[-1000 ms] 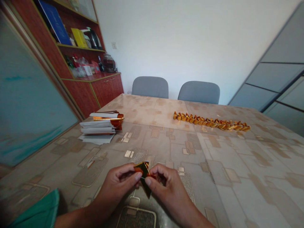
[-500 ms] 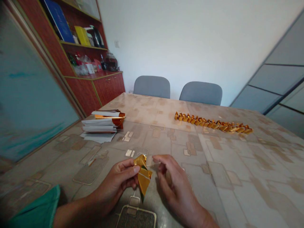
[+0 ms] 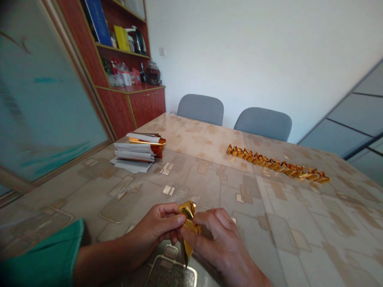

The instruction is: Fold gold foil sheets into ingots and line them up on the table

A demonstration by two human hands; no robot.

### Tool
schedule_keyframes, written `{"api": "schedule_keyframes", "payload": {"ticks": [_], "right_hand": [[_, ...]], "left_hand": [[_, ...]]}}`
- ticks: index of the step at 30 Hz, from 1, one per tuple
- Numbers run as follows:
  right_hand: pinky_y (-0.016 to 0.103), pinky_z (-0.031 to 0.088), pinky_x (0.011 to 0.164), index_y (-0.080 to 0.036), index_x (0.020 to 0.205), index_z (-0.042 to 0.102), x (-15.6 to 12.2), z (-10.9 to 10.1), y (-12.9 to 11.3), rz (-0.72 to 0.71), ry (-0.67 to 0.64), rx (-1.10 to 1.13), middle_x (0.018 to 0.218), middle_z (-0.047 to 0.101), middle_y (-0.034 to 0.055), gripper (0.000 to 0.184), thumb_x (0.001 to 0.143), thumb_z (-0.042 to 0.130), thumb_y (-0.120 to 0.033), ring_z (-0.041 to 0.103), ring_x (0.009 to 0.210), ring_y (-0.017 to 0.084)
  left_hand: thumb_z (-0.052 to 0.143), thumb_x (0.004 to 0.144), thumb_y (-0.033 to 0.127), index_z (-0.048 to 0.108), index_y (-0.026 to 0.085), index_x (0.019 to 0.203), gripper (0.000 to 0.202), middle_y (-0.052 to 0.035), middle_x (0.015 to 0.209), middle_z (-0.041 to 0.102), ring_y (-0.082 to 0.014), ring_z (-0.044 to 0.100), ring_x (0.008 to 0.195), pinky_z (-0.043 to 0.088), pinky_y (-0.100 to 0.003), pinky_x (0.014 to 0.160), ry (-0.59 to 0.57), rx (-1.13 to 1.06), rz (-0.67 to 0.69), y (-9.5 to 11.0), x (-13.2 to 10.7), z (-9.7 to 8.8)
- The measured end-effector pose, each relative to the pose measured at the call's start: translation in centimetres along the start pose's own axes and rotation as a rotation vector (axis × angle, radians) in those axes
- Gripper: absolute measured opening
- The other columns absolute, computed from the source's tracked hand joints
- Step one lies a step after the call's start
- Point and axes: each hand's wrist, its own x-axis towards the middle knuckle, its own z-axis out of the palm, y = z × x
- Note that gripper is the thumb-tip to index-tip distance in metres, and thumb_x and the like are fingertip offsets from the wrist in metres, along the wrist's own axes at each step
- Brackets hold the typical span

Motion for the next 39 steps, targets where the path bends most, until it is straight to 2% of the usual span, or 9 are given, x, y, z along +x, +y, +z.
{"api": "schedule_keyframes", "payload": {"ticks": [5,11,14,19,22,26,31,35,39], "right_hand": [[0.033,0.047,0.076,-0.020,0.120,0.069,0.5,-0.3,0.0,-0.133,-0.020,-0.084,0.092,0.073,0.0057,0.024,0.102,0.055,-0.016,0.060,0.084,0.019],[0.035,0.045,0.073,-0.023,0.118,0.069,0.6,-0.3,-0.1,-0.083,-0.012,0.006,0.092,0.072,0.0047,0.021,0.102,0.055,-0.021,0.058,0.082,0.019],[0.033,0.046,0.069,-0.026,0.112,0.069,0.8,0.2,-0.4,0.083,-0.019,0.234,0.086,0.069,0.0029,0.017,0.103,0.055,-0.029,0.059,0.079,0.019],[0.030,0.045,0.062,-0.024,0.075,0.064,0.6,1.9,-0.6,0.465,0.128,0.529,0.073,0.061,0.0001,0.023,0.095,0.065,-0.035,0.059,0.071,0.018],[0.029,0.043,0.059,-0.023,0.068,0.060,0.3,2.2,-0.7,0.564,0.160,0.613,0.071,0.058,-0.0007,0.029,0.092,0.067,-0.037,0.057,0.067,0.017],[0.032,0.048,0.069,-0.027,0.091,0.070,0.5,1.0,-0.8,0.394,0.031,0.531,0.086,0.063,0.0016,0.008,0.094,0.066,-0.033,0.060,0.082,0.020],[0.031,0.050,0.073,-0.032,0.129,0.063,0.5,0.2,-0.2,0.057,-0.049,0.178,0.099,0.069,0.0035,0.039,0.093,0.066,-0.017,0.061,0.089,0.019],[0.030,0.046,0.066,-0.029,0.108,0.071,0.7,0.5,-0.2,-0.010,0.004,0.086,0.083,0.070,-0.0001,0.016,0.095,0.066,-0.021,0.059,0.078,0.018],[0.030,0.045,0.065,-0.027,0.091,0.073,1.2,0.7,-1.1,0.147,0.040,0.228,0.081,0.066,0.0006,0.007,0.095,0.068,-0.024,0.058,0.079,0.018]], "left_hand": [[0.090,0.061,0.049,0.071,0.010,0.073,0.045,-0.0009,0.063,0.064,-0.0068,0.056,0.054,0.043,-0.017,0.051,-0.007,-0.027,-0.008,0.1,0.1,0.0],[0.086,0.065,0.054,0.073,0.011,0.074,0.047,-0.0029,0.063,0.066,-0.0084,0.058,0.055,0.045,-0.018,0.053,-0.033,-0.002,0.014,0.1,0.2,-0.2],[0.084,0.066,0.058,0.075,0.010,0.072,0.049,-0.0038,0.062,0.066,-0.0093,0.058,0.054,0.046,-0.019,0.054,-0.019,0.107,0.049,-0.1,0.3,-0.3],[0.081,0.065,0.063,0.077,0.011,0.071,0.052,-0.0037,0.063,0.067,-0.0103,0.060,0.057,0.049,-0.020,0.056,-0.008,0.177,0.061,-0.1,0.1,-0.2],[0.082,0.065,0.062,0.078,0.011,0.074,0.052,-0.0044,0.066,0.069,-0.0117,0.062,0.060,0.051,-0.021,0.059,-0.015,0.181,0.037,0.0,0.0,-0.2],[0.085,0.064,0.059,0.077,0.011,0.078,0.051,-0.0054,0.069,0.072,-0.0115,0.064,0.061,0.051,-0.020,0.059,0.031,0.111,-0.023,0.3,-0.1,-0.3],[0.087,0.064,0.056,0.076,0.010,0.080,0.050,-0.0068,0.071,0.073,-0.0104,0.064,0.060,0.049,-0.018,0.058,0.019,0.059,-0.037,0.5,0.0,-0.3],[0.086,0.066,0.056,0.076,0.011,0.077,0.047,-0.0064,0.068,0.072,-0.0115,0.064,0.059,0.049,-0.020,0.058,0.011,0.100,-0.031,0.2,0.0,-0.3],[0.085,0.066,0.056,0.077,0.010,0.077,0.048,-0.0072,0.069,0.073,-0.0118,0.064,0.059,0.049,-0.021,0.059,0.019,0.126,-0.007,0.1,0.0,-0.3]]}}
